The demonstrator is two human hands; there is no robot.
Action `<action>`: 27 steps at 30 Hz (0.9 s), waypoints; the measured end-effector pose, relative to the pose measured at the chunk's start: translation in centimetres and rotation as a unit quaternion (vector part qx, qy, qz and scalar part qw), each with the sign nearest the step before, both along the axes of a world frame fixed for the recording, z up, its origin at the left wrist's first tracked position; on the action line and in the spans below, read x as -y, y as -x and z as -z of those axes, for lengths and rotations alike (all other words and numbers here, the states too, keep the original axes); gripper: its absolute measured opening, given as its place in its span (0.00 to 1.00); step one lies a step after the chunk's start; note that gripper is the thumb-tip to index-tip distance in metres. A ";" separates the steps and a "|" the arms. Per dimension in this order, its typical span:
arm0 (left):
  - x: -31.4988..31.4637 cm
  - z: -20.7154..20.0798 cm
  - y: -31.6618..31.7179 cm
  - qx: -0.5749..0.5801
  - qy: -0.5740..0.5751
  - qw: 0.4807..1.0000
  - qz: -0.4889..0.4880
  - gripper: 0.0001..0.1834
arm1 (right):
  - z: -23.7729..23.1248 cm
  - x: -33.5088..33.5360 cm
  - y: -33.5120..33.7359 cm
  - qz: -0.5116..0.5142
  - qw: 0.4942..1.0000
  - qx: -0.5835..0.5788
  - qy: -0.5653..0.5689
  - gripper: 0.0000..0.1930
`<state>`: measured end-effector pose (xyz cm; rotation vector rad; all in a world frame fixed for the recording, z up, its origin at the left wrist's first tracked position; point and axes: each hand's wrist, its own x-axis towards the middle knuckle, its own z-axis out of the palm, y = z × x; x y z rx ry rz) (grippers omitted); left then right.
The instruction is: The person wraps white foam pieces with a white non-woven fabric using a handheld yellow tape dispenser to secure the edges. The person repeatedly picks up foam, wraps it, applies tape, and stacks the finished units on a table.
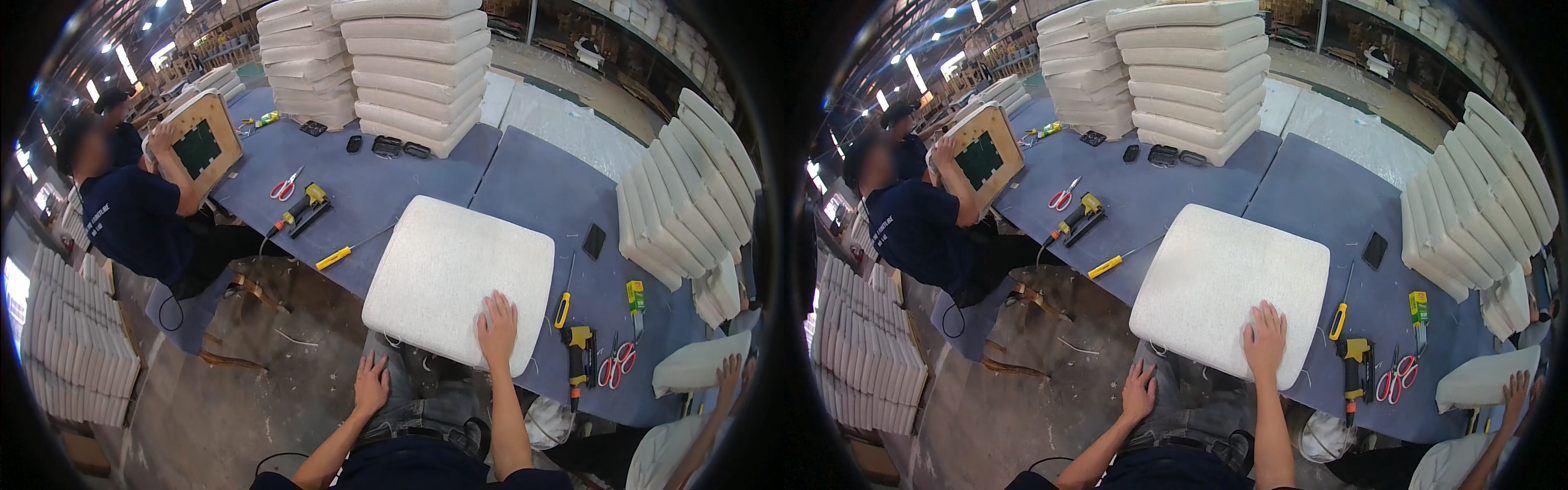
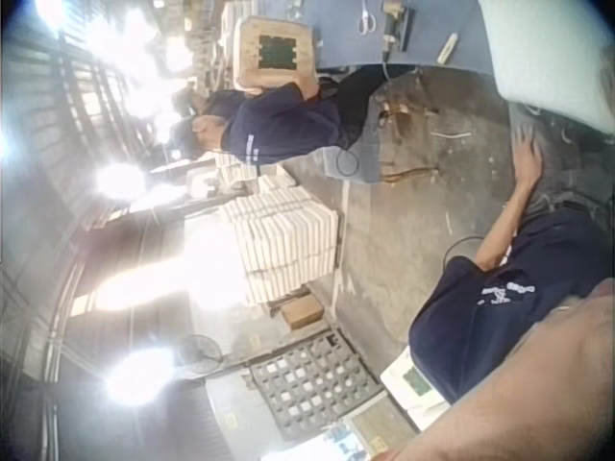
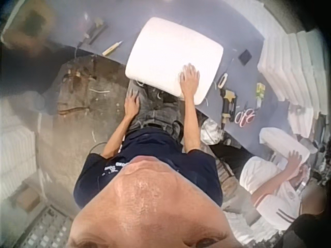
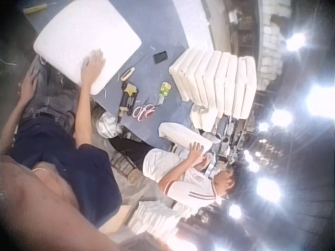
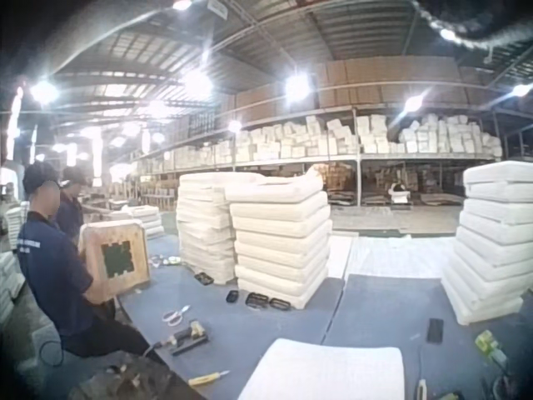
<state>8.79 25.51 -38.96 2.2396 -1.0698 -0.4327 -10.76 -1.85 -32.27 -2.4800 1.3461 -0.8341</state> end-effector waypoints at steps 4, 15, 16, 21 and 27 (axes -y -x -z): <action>-0.3 0.5 -0.8 -0.033 0.016 0.999 -0.015 0.22 | 0.0 0.1 -0.4 -0.003 1.000 0.018 0.010 0.22; 4.3 -39.8 12.0 -0.523 0.457 0.565 0.446 0.12 | 0.7 0.3 -0.3 0.003 1.000 0.021 0.012 0.20; 4.1 -41.5 12.8 -0.560 0.476 0.507 0.451 0.12 | 0.7 0.1 -0.2 0.005 1.000 0.023 0.012 0.20; 4.2 -41.1 15.7 -0.641 0.515 0.371 0.432 0.14 | 0.3 0.0 -0.5 0.014 0.999 0.036 0.000 0.19; 5.2 -39.7 17.6 -0.659 0.538 0.317 0.419 0.19 | 0.4 0.1 -0.4 0.020 0.999 0.039 0.015 0.19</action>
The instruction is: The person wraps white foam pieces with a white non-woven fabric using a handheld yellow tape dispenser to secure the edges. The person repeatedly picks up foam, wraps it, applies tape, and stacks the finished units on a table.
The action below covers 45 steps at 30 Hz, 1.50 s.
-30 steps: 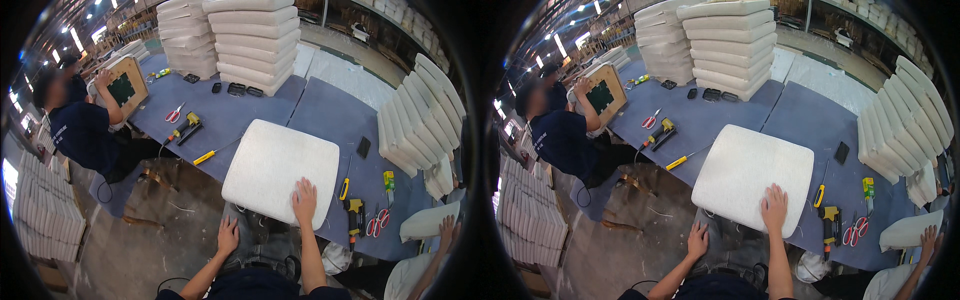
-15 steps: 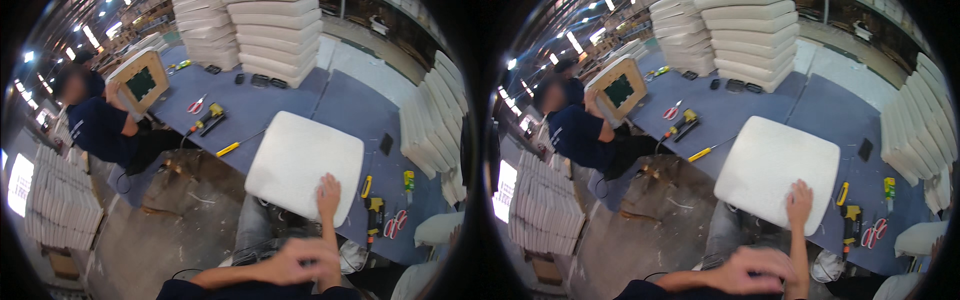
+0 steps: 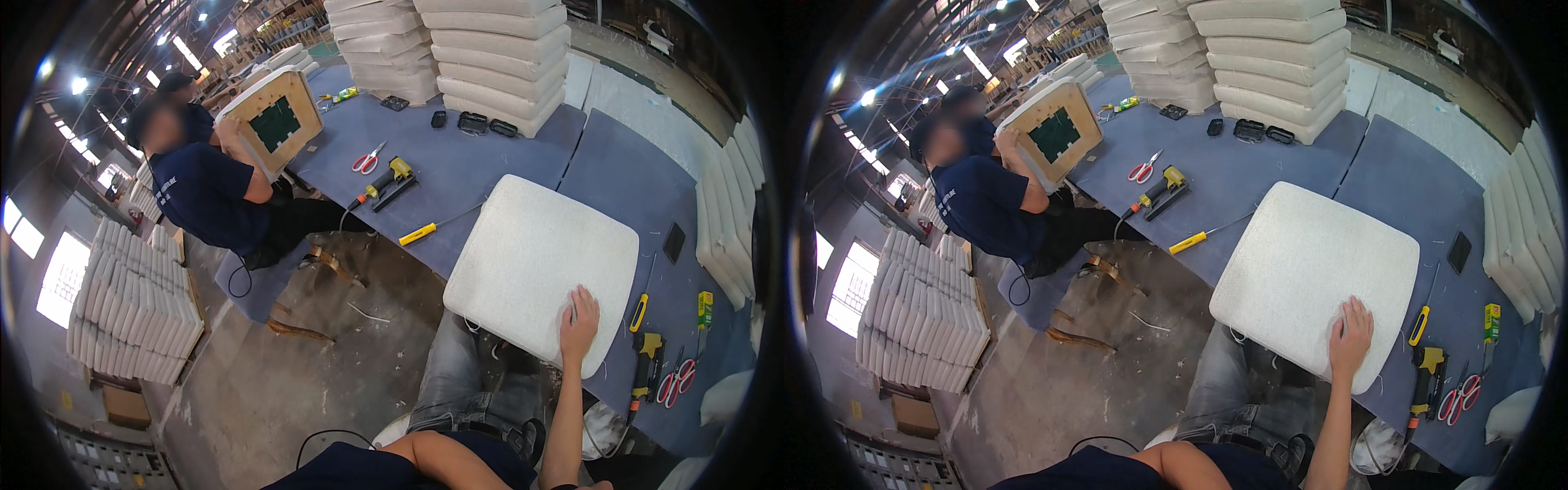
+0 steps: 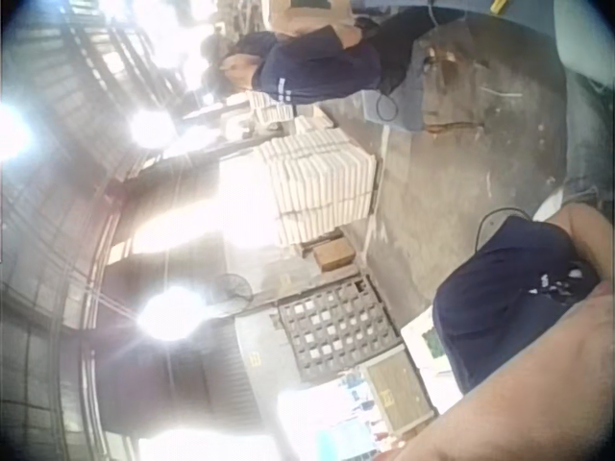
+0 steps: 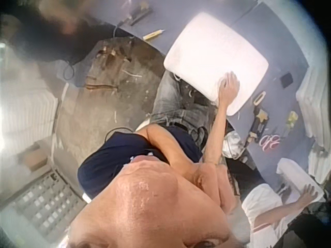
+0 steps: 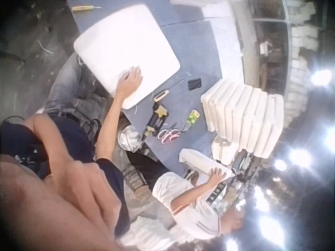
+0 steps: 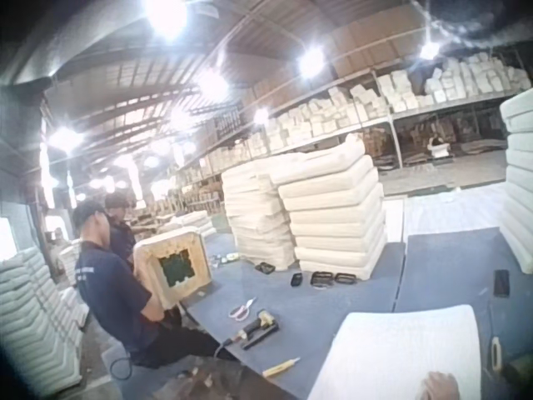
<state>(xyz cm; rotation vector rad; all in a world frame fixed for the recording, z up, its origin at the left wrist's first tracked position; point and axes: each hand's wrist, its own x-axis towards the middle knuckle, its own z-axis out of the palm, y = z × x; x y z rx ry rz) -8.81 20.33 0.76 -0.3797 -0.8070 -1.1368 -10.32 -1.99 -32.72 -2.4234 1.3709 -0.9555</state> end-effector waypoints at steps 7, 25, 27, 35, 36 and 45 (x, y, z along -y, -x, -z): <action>-0.4 1.4 -0.1 0.013 -0.025 0.999 0.036 0.21 | 0.1 0.2 0.3 -0.006 1.000 0.011 0.001 0.19; -0.5 0.1 -0.2 0.018 -0.036 0.999 0.028 0.21 | 0.0 0.1 0.2 0.002 1.000 0.000 -0.006 0.18; -0.6 0.2 -0.2 0.018 -0.036 0.999 0.027 0.21 | 0.2 0.1 0.1 -0.002 1.000 0.003 0.004 0.18; -0.5 0.1 0.0 0.020 -0.039 0.999 0.023 0.21 | 0.2 0.1 0.2 -0.004 1.000 0.005 0.000 0.18; -0.5 0.1 -0.1 0.019 -0.039 0.999 0.021 0.21 | 0.3 0.2 0.2 -0.004 1.000 0.006 0.001 0.18; -0.5 -0.4 0.0 0.017 -0.032 0.999 0.009 0.21 | 0.5 0.2 0.3 -0.003 1.000 0.005 0.001 0.19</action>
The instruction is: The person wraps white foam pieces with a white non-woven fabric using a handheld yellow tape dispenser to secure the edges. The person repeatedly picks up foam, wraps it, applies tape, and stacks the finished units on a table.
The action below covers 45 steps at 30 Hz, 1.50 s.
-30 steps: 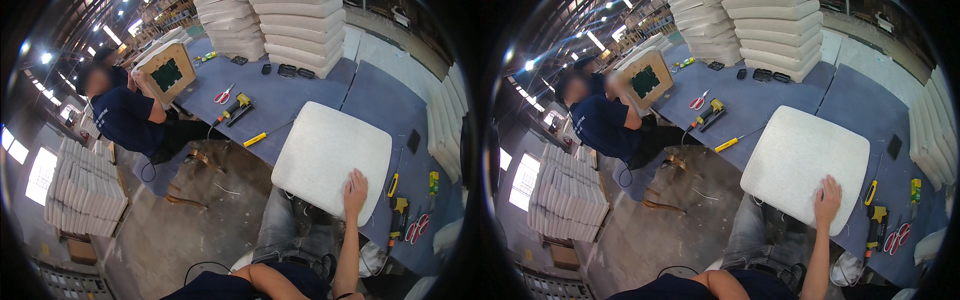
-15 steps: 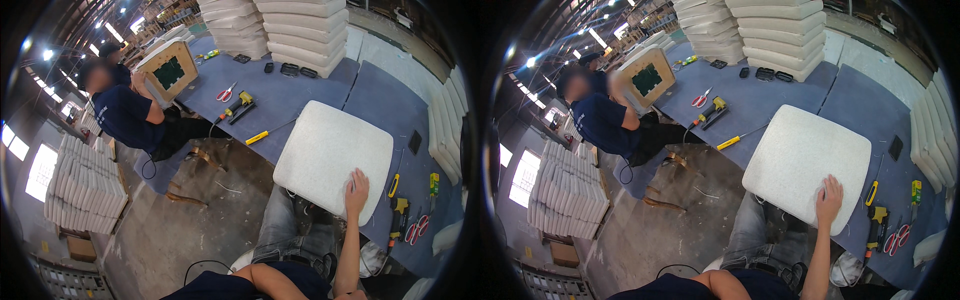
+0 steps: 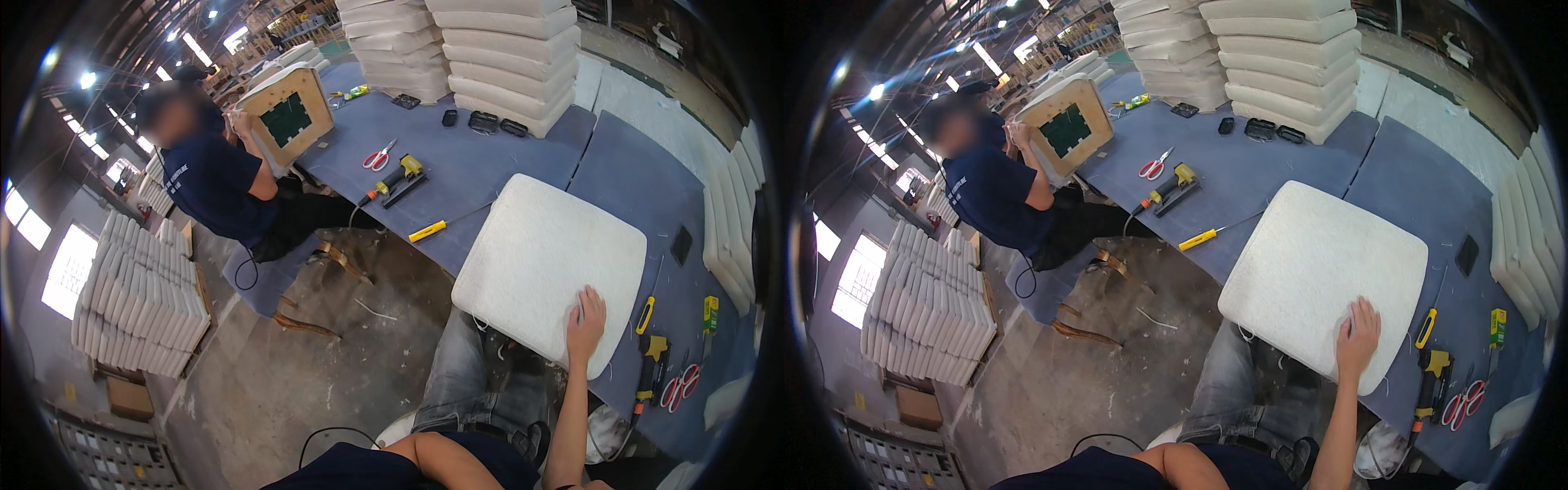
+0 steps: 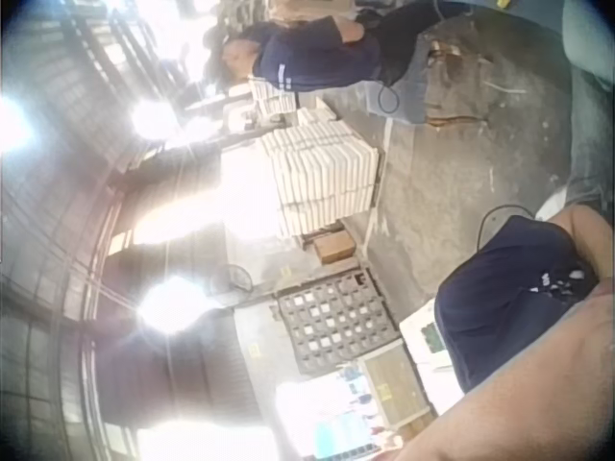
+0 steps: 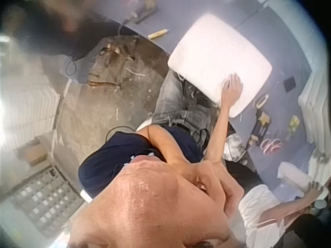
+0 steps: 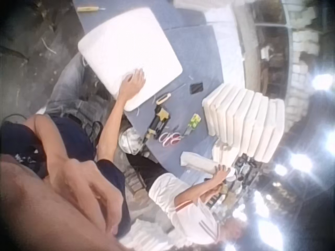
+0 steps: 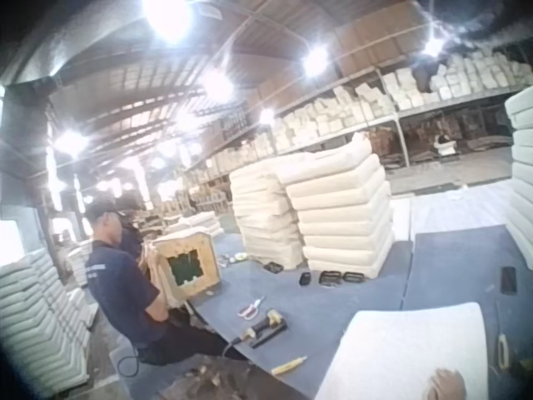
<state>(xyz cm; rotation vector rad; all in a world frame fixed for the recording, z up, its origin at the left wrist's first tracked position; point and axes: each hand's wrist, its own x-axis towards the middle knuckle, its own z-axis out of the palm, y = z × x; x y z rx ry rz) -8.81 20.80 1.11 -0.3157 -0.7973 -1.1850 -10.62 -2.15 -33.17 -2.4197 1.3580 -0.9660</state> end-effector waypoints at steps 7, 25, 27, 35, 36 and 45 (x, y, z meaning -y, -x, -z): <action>-0.1 -0.9 0.3 0.002 0.011 1.000 -0.013 0.21 | 0.3 0.0 0.3 0.001 1.000 0.003 -0.002 0.18; 5.0 -6.3 2.1 0.018 0.055 0.996 -0.073 0.21 | -0.8 0.3 0.1 0.006 0.999 0.040 0.006 0.16; 6.6 -6.7 1.7 0.029 0.057 0.996 -0.064 0.21 | -0.8 0.2 0.0 0.007 0.999 0.036 0.003 0.16; 14.4 -8.9 0.1 0.046 0.054 0.997 -0.041 0.21 | -1.0 0.2 -0.3 -0.006 0.999 0.028 -0.034 0.19; 15.1 -9.8 0.2 0.043 0.058 0.996 -0.045 0.21 | -1.3 0.3 -0.2 -0.009 0.999 0.030 -0.037 0.19; 17.8 -17.4 2.2 -0.007 0.049 0.996 -0.072 0.21 | -2.6 1.5 0.4 -0.024 0.997 0.032 -0.059 0.18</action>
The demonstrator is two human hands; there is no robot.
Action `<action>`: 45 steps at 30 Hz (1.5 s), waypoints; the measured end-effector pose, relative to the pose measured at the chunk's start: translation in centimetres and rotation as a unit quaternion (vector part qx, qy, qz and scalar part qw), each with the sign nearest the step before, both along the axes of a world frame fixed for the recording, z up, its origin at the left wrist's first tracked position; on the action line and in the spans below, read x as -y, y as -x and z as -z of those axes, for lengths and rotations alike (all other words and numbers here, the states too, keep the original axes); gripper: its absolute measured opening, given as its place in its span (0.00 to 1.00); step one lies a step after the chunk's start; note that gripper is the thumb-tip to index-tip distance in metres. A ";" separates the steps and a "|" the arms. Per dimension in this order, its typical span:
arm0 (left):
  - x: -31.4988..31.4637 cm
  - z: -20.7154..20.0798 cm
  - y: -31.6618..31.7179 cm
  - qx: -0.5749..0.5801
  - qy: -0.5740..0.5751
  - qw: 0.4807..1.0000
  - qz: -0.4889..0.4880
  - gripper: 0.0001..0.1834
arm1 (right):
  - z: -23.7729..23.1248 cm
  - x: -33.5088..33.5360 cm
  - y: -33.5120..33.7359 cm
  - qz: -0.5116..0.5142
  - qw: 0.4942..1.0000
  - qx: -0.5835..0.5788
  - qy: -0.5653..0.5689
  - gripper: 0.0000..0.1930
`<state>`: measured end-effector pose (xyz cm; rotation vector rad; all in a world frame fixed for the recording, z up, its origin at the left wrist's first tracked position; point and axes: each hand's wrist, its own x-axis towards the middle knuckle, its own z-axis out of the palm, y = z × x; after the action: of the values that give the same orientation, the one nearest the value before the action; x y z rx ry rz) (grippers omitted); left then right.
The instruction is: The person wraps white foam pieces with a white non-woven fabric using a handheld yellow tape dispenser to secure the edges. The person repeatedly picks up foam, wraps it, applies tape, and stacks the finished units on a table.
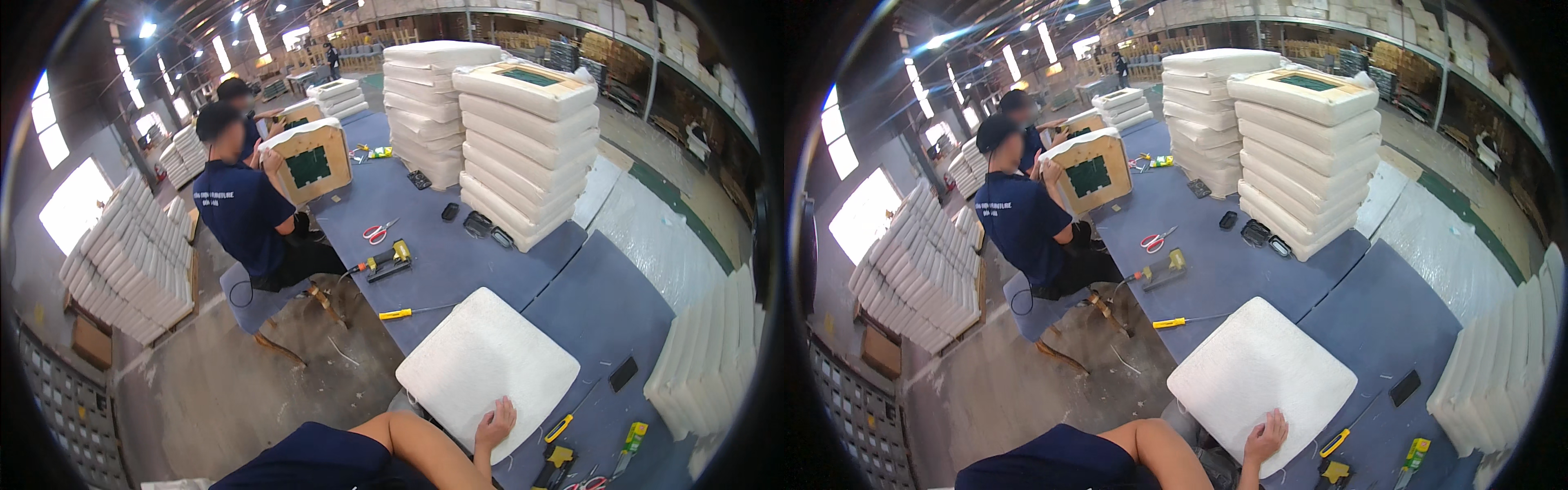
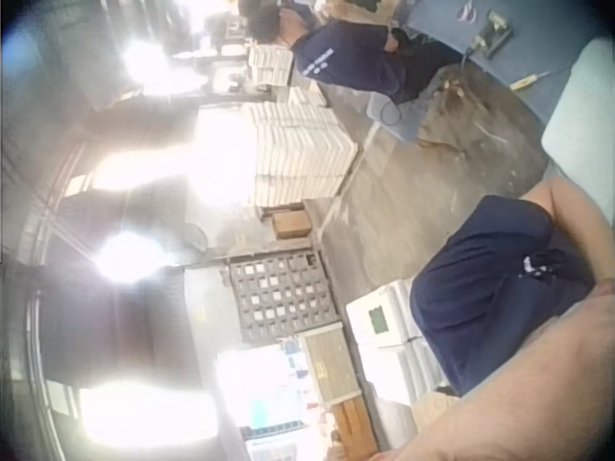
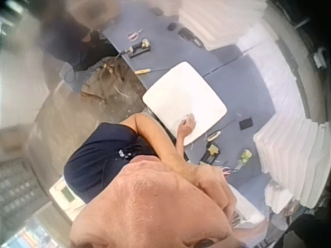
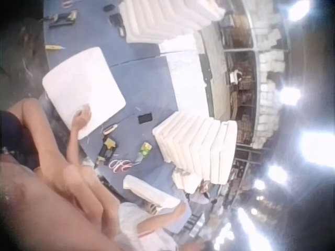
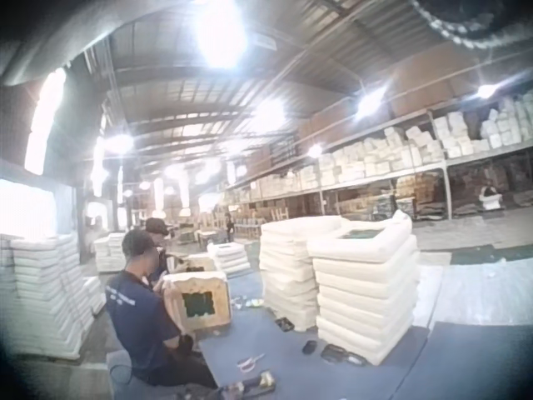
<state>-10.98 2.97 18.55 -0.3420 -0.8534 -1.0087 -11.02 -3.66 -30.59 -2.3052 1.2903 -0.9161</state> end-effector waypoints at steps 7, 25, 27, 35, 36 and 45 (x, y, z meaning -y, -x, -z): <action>1.0 0.9 -3.2 0.066 0.044 0.996 -0.038 0.21 | 0.4 6.0 0.7 -0.046 0.999 0.029 -0.007 0.05; 1.3 3.8 -5.1 0.104 0.000 0.995 -0.010 0.22 | -0.3 7.4 -0.4 -0.046 0.998 0.027 0.030 0.04; 1.5 4.2 -5.5 0.145 0.023 0.989 0.011 0.22 | -0.3 7.6 -0.5 -0.041 0.998 0.029 0.029 0.04; 0.7 5.3 -6.2 0.144 -0.010 0.984 0.107 0.22 | 0.2 8.2 -0.4 -0.035 0.999 0.020 0.034 0.04; 0.5 5.4 -6.2 0.141 -0.018 0.983 0.117 0.22 | 0.3 8.1 -0.2 -0.035 0.999 0.019 0.034 0.04; -0.4 6.1 -7.6 0.130 -0.080 0.965 0.213 0.21 | -0.2 7.8 -0.2 -0.038 0.999 0.020 0.015 0.03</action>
<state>-3.35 3.39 12.44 -0.2636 -0.9471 -1.5394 -10.85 -11.42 -30.37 -2.3299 1.1715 -0.9563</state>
